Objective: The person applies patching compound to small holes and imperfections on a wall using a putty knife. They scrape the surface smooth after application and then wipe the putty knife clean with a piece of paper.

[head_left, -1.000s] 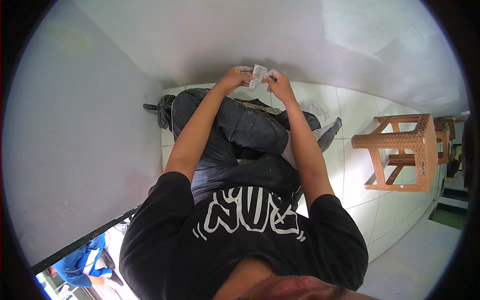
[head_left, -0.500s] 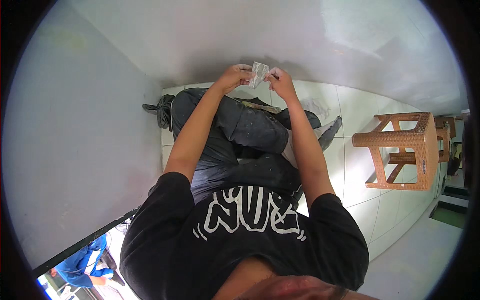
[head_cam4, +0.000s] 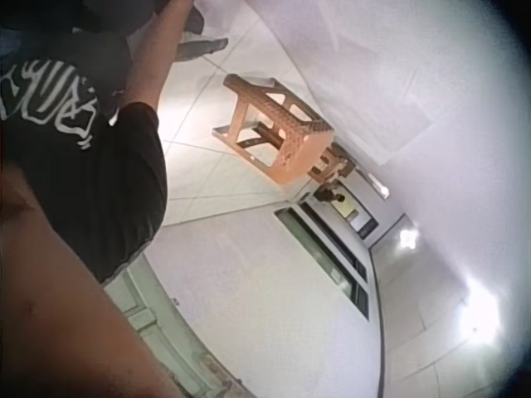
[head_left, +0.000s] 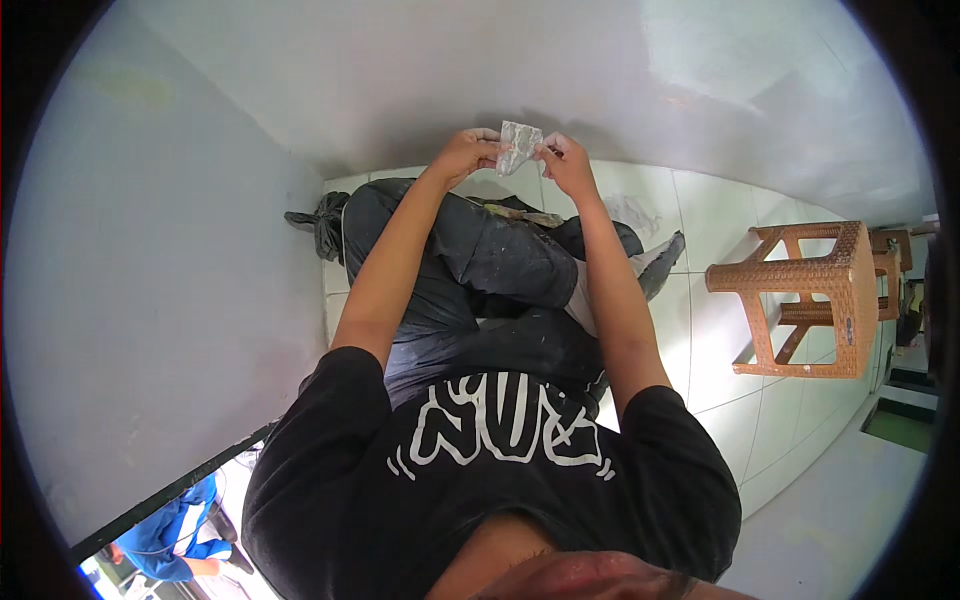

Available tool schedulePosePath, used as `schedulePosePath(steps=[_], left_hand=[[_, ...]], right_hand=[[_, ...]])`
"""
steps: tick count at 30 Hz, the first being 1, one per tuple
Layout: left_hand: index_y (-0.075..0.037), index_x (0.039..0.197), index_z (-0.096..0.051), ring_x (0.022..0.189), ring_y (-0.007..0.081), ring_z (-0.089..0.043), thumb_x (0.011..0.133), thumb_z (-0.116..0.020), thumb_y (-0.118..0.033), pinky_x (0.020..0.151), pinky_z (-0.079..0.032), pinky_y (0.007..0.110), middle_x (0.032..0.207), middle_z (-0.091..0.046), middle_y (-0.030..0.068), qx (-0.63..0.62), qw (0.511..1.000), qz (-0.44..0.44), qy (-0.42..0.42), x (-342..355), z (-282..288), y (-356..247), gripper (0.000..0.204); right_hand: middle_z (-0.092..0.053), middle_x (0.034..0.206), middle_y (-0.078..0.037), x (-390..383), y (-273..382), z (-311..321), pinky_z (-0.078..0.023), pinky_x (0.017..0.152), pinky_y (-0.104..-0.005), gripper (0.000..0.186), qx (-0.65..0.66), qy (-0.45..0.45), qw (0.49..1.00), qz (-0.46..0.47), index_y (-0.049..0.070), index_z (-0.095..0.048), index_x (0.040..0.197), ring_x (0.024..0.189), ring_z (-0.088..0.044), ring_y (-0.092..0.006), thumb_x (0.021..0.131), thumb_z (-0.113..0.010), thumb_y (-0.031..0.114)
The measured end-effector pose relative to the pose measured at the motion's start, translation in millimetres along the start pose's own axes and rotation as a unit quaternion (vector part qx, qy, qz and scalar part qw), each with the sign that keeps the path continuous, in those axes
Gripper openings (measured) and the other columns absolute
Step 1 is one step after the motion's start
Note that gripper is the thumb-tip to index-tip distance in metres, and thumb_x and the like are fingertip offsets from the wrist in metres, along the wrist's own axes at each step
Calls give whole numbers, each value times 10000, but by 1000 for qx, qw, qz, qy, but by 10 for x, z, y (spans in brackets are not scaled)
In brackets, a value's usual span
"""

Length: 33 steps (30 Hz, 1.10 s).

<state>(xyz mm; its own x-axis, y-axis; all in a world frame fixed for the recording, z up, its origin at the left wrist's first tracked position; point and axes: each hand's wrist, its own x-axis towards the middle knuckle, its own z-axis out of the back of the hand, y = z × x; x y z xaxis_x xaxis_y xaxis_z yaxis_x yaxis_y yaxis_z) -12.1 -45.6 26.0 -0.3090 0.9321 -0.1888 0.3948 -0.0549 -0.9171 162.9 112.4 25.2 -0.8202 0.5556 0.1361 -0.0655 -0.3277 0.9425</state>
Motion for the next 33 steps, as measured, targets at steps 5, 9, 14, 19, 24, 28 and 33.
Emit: schedulePosePath(steps=[5,9,14,19,24,28,33], left_hand=[[17,1139,-602,866,150,-655,845,-780,-167,783,-529,278,997,-674,73,13,1000,-1,-24,17,51,3,389],[11,1141,-605,860,137,-651,846,-781,-172,785,-526,281,1000,-677,68,14,1000,-4,-23,24,47,12,389],[14,1123,-629,857,129,-649,846,-783,-180,783,-524,280,997,-682,62,14,999,15,-35,8,17,-18,371],[2,1118,-642,856,125,-650,877,-755,-203,784,-523,269,986,-682,53,-4,1000,7,-26,12,49,-30,336],[-6,1117,-643,861,123,-646,889,-744,-204,789,-522,266,983,-674,49,-20,999,7,-40,-1,25,-53,319],[-2,1117,-634,883,128,-650,882,-752,-188,793,-529,271,995,-668,50,-8,999,7,-51,-21,18,-67,322],[13,1130,-615,908,137,-649,868,-755,-137,797,-531,277,1007,-667,57,-14,1000,2,-27,-4,21,-72,333]], right_hand=[[-662,744,-60,17,-8,39,-483,526,-276,154,-13,-18,1000,-12,1,-624,888,551,-579,-106,928,-654,147],[-663,746,-60,24,-45,57,-482,530,-281,161,-29,-17,999,-7,2,-627,886,558,-581,-106,931,-654,154],[-669,744,-58,28,-56,75,-480,532,-280,158,-24,-24,999,-13,6,-631,889,562,-586,-113,927,-661,157],[-678,751,-62,44,-56,56,-482,532,-284,156,-22,-20,999,-14,8,-632,892,554,-588,-119,927,-659,158],[-680,751,-67,40,-57,76,-484,531,-288,170,-43,-21,999,-15,7,-635,896,547,-595,-124,923,-659,173],[-665,768,-38,28,-29,65,-463,525,-265,141,-47,-20,998,-21,21,-630,898,552,-549,-95,943,-640,155],[-677,741,-67,42,-52,94,-479,526,-286,195,-45,-30,999,-9,1,-638,885,545,-601,-125,919,-660,192]])
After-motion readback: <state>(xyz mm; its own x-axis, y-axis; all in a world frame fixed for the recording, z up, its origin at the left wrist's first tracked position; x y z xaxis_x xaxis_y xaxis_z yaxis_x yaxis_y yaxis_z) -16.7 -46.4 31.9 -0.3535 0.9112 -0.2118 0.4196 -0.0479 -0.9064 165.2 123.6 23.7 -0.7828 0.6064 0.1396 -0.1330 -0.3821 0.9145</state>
